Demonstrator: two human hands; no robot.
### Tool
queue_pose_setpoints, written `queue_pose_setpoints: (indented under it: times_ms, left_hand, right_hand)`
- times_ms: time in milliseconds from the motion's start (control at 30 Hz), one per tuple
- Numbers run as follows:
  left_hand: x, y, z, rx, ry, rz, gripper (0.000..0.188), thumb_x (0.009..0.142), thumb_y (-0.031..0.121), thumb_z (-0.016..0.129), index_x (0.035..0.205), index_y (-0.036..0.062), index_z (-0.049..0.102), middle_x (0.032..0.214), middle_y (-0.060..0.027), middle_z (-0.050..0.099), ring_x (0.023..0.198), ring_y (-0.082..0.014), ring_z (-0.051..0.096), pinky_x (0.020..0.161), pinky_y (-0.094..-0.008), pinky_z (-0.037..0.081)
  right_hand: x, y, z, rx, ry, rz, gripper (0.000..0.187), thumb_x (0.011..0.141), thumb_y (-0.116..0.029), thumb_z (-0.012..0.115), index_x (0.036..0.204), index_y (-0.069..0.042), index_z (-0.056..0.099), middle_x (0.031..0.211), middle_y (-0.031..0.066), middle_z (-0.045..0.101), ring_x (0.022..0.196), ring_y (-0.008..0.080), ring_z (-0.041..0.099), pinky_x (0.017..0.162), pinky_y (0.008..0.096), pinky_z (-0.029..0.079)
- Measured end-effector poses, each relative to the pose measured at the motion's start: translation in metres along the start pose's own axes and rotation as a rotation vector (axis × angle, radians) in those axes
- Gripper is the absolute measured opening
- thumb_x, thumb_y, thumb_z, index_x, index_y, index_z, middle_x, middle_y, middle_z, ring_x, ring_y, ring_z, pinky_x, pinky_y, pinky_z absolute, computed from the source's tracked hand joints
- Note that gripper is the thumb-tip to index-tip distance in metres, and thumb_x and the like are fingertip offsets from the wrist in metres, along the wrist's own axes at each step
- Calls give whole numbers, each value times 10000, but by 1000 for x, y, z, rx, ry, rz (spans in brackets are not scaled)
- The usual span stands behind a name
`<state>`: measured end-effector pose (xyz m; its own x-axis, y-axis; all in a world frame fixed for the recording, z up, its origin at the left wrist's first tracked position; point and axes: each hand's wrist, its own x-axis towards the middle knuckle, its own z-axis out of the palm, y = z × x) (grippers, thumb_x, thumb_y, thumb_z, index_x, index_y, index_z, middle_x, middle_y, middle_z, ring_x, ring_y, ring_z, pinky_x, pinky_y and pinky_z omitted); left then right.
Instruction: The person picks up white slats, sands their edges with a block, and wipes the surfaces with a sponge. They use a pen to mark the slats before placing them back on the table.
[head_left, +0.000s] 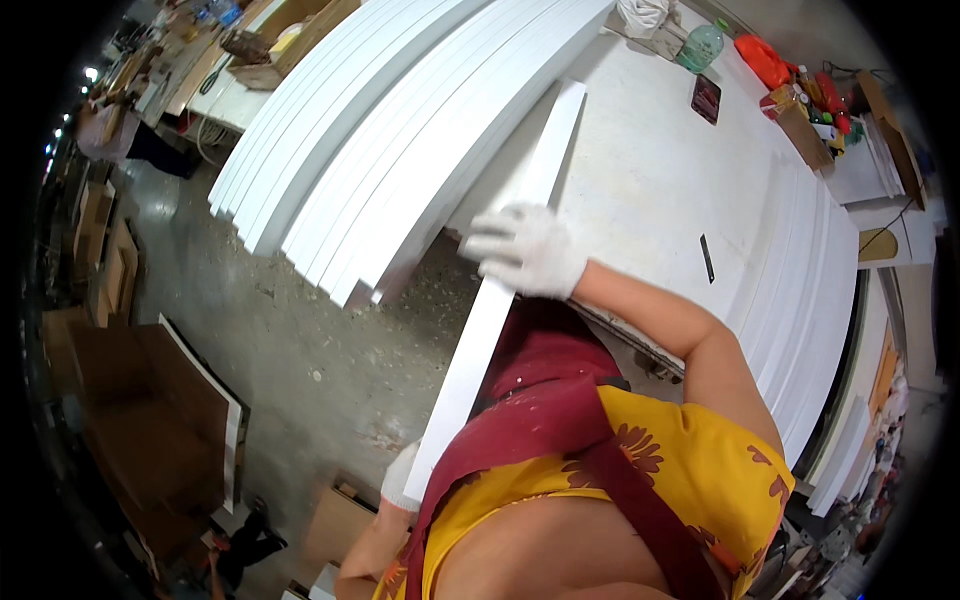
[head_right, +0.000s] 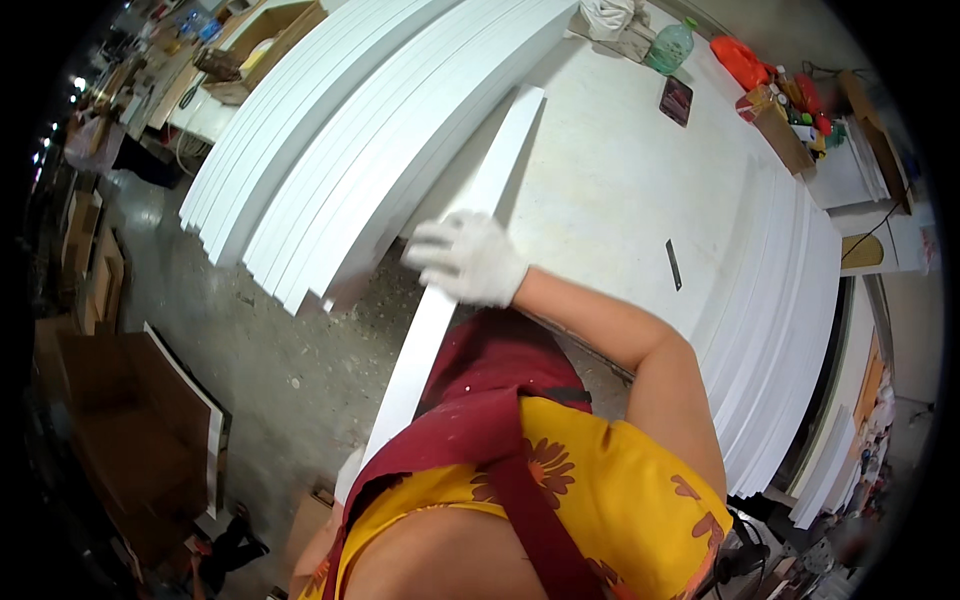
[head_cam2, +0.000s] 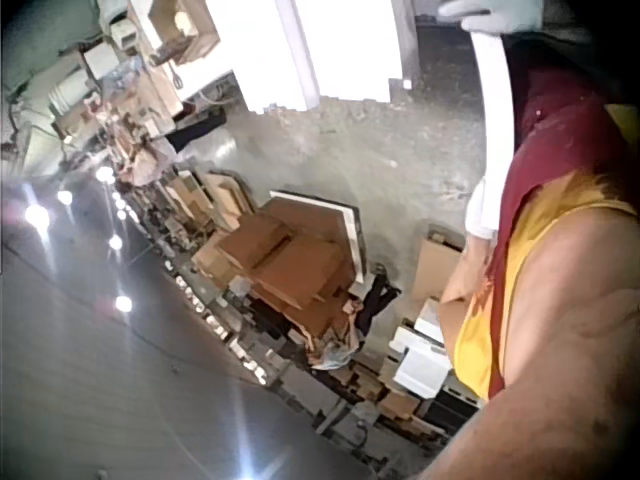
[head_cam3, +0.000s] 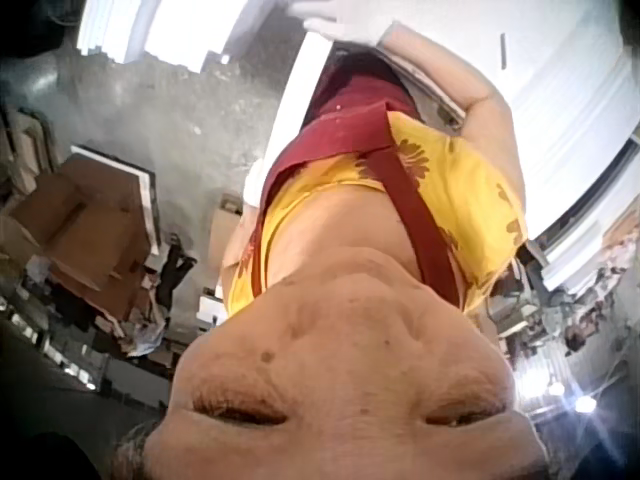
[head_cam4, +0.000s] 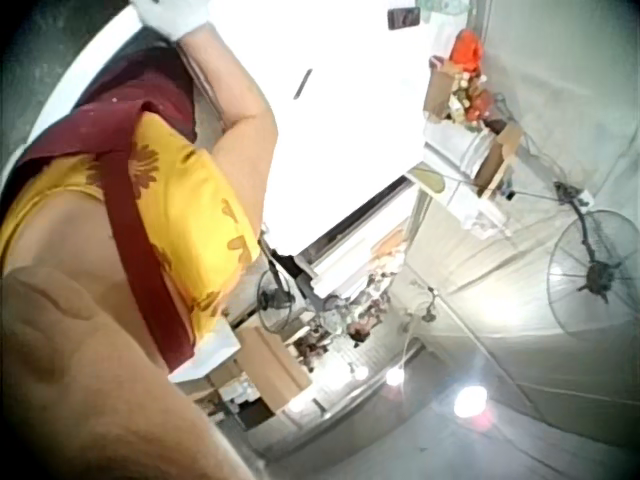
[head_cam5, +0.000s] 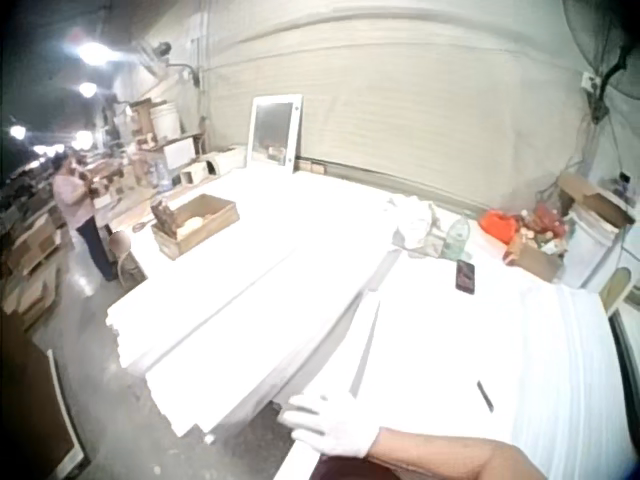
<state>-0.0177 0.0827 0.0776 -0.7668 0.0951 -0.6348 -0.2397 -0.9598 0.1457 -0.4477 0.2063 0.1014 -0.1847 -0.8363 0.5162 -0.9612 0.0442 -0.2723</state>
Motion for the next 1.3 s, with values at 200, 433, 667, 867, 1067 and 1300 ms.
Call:
queue_pose_setpoints:
  times_ms: [200, 433, 667, 867, 1067, 1300]
  left_hand:
    - [-23, 6, 27, 490, 180, 48, 405, 978, 178, 448, 1243, -90, 597, 1211, -169, 661, 1081, -242, 637, 931, -332, 498]
    - [-28, 21, 36, 1038, 176, 107, 424, 977, 194, 454, 1256, -96, 589, 1235, -162, 654, 1090, -232, 630, 954, -328, 479]
    - [13, 53, -8, 1157, 295, -84, 483, 1008, 378, 501, 1152, -67, 619, 1021, -63, 649, 921, -176, 577, 857, -314, 452]
    - [27, 75, 10, 1808, 373, 38, 563, 1024, 486, 436, 882, -31, 606, 719, -22, 525, 703, -142, 450, 640, -356, 415]
    - [86, 86, 106, 1587, 600, -98, 634, 1030, 468, 352, 918, -94, 624, 757, -107, 618, 752, -180, 522, 701, -389, 454]
    - [95, 92, 130, 1978, 357, -93, 345, 1004, 288, 382, 898, -18, 499, 781, -259, 643, 780, -438, 620, 693, -471, 482]
  right_hand:
    - [-13, 222, -4, -369, -68, 449, 378, 906, -441, 507, 1191, -290, 704, 1317, 34, 612, 1032, 285, 611, 923, 418, 482]
    - [-20, 355, -44, -527, -127, 1047, 442, 911, -545, 445, 1241, -362, 674, 1340, 9, 603, 1063, 321, 613, 961, 438, 475]
    - [-67, 327, -39, -195, 318, 666, 359, 892, -396, 598, 1129, -156, 723, 1150, 51, 681, 994, 315, 636, 899, 403, 510]
    - [-50, 186, -55, -369, 102, 378, 387, 921, -356, 563, 1289, -272, 648, 1269, 76, 643, 1066, 311, 622, 920, 400, 489]
    - [-43, -4, 1, 398, 247, -111, 300, 761, -317, 668, 1042, -212, 683, 1256, 48, 583, 1133, 286, 563, 833, 431, 485]
    - [-31, 243, -52, -218, 59, 469, 367, 945, -375, 531, 1284, -260, 614, 1411, 56, 550, 1214, 284, 521, 986, 455, 424]
